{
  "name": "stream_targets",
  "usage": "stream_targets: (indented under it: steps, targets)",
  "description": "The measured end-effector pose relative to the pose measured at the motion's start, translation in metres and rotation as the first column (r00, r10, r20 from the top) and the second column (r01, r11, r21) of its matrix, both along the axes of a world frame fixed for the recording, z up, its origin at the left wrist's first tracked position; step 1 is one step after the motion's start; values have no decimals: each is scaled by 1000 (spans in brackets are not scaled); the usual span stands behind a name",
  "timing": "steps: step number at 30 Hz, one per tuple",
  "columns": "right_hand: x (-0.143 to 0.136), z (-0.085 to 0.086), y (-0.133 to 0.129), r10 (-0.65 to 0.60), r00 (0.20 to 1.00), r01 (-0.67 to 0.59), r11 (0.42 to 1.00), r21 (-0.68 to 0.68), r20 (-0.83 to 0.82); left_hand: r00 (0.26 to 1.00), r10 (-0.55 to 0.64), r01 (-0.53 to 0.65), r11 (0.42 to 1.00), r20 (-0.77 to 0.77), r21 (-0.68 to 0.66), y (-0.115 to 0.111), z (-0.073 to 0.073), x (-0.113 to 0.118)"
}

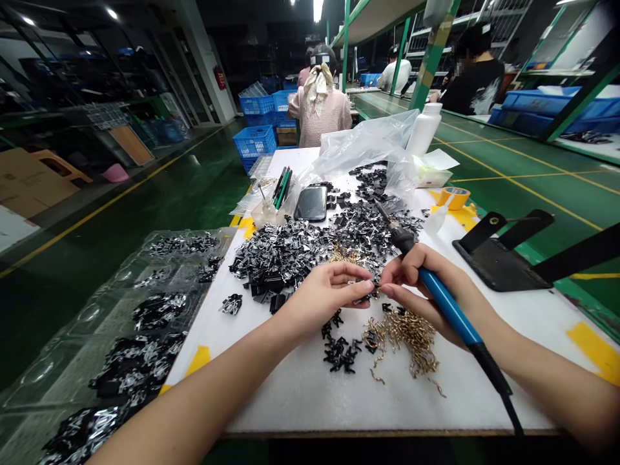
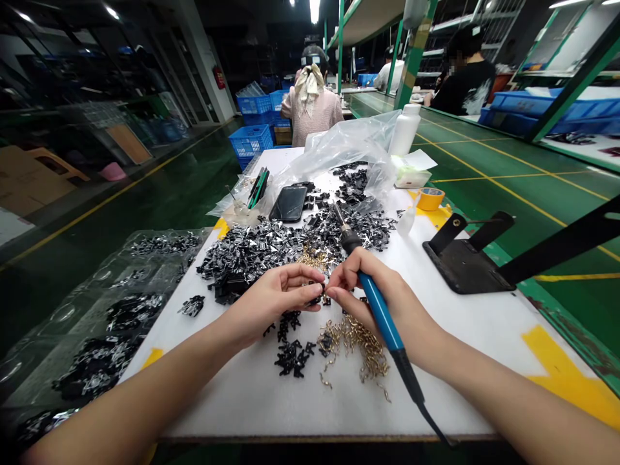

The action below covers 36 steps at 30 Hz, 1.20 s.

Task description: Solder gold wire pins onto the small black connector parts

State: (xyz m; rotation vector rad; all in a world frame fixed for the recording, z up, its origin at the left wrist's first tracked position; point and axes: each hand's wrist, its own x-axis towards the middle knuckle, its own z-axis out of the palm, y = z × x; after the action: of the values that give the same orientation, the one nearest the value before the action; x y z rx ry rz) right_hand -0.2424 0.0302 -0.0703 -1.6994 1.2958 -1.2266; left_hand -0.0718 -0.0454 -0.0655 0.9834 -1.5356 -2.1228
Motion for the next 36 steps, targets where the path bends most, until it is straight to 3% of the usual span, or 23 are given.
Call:
stream_targets:
  steps: [11, 20, 28, 36]
  targets:
    - [-2, -8, -1, -8, 1000, 8, 996, -85, 9, 1000, -5, 5, 1000, -12, -23, 2, 0, 0]
    - [1, -13, -1, -57, 993, 42, 987, -152, -101, 1000, -5, 5, 1000, 1, -26, 4, 2, -2]
    - [-1, -12, -2, -74, 986, 51, 987, -152, -146, 1000, -5, 6, 976, 6, -218, 3, 1, 1]
    - [-3, -9, -1, -121, 982, 98, 983, -152, -148, 998, 47, -35, 954, 32, -298, 6, 2, 2]
